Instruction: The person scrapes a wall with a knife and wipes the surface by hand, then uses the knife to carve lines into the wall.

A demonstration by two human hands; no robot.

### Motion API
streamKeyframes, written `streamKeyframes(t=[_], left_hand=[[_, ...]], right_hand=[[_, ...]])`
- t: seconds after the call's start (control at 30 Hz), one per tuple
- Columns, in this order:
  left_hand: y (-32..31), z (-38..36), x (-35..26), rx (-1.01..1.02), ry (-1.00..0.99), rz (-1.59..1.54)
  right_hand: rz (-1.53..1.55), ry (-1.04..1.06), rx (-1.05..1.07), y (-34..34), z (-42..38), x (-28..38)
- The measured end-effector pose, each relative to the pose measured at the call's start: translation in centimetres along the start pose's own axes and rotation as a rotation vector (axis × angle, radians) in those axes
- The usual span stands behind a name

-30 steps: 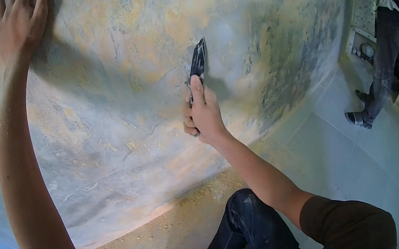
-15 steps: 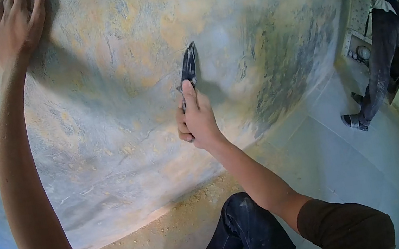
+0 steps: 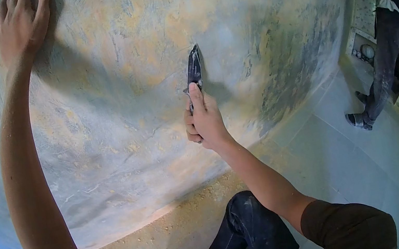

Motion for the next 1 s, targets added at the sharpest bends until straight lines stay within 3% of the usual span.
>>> streamKeyframes(t=[0.3,0.5,0.7,1.0], left_hand=[[0.0,0.0,-0.1,0.001,-0.016,-0.009],[0.2,0.0,-0.2,0.007,-0.009,0.005],[0.0,0.0,0.0,0.008,-0.013,0.014],[0.0,0.1,-0.1,0.022,-0.005,0.004]], right_hand=[[0.005,0.066,0.054,-2.1,0.2,2.8],[-0.002,-0.004,0.037,-0.5,-0.2,-1.0],[0.048,0.117,0.074,-3.7,0.4,2.1],[-0.032,-0.003,0.05,-1.2,-0.1,-1.4]])
Point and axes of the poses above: each hand's wrist, its own z-axis towards the middle knuckle, its own y-axis out of the back of the hand, x = y × z, the point moved 6 cm from there along z, towards the middle knuckle, and after that the axes turned 13 degrees about -y, right-handed, at the moved point
